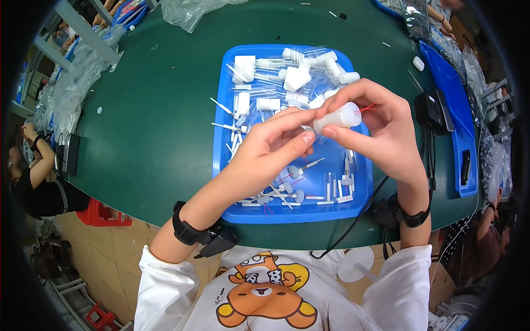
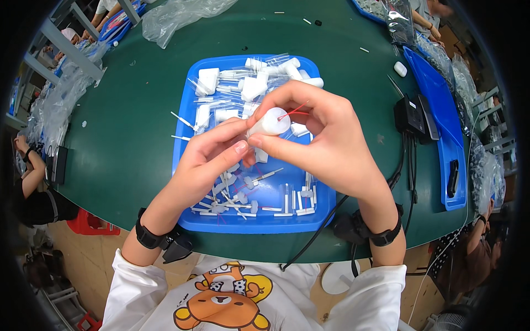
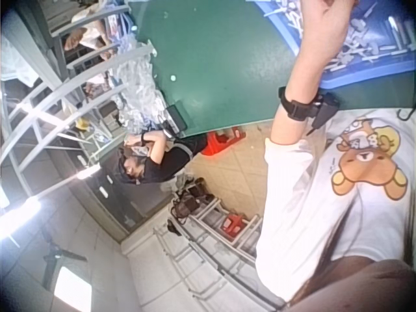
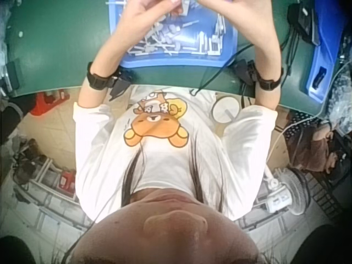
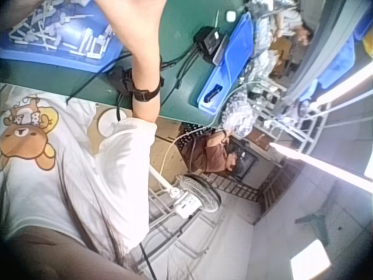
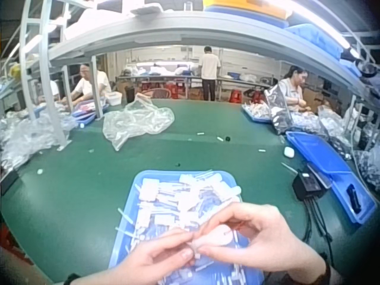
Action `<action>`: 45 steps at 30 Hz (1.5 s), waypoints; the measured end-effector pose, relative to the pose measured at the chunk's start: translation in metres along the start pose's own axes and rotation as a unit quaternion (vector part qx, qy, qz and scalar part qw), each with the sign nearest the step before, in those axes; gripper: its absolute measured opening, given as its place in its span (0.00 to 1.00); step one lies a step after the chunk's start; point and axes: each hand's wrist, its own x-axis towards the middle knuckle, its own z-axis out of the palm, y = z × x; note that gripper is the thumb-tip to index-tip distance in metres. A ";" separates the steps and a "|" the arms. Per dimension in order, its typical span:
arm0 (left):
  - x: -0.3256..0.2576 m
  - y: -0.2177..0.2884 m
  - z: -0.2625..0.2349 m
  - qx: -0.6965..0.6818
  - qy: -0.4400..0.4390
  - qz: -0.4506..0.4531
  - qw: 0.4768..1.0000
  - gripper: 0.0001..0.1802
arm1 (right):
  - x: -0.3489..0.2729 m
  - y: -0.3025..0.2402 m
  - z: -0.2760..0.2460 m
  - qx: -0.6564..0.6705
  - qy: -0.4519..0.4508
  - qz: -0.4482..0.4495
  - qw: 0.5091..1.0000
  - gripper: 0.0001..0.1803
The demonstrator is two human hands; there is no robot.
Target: Assembling small white plastic components for a sprayer or pump on a workbench.
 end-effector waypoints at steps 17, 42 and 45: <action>-0.001 0.003 -0.002 -0.119 -0.024 -0.036 0.992 0.17 | 0.000 0.017 0.006 0.114 -0.007 0.064 0.991 0.12; 0.001 -0.003 -0.004 -0.254 -0.084 -0.067 0.961 0.23 | 0.001 0.016 0.021 -0.086 0.077 -0.141 0.983 0.12; 0.001 -0.003 -0.004 -0.257 -0.088 -0.073 0.960 0.23 | 0.001 0.016 0.021 -0.101 0.080 -0.152 0.980 0.11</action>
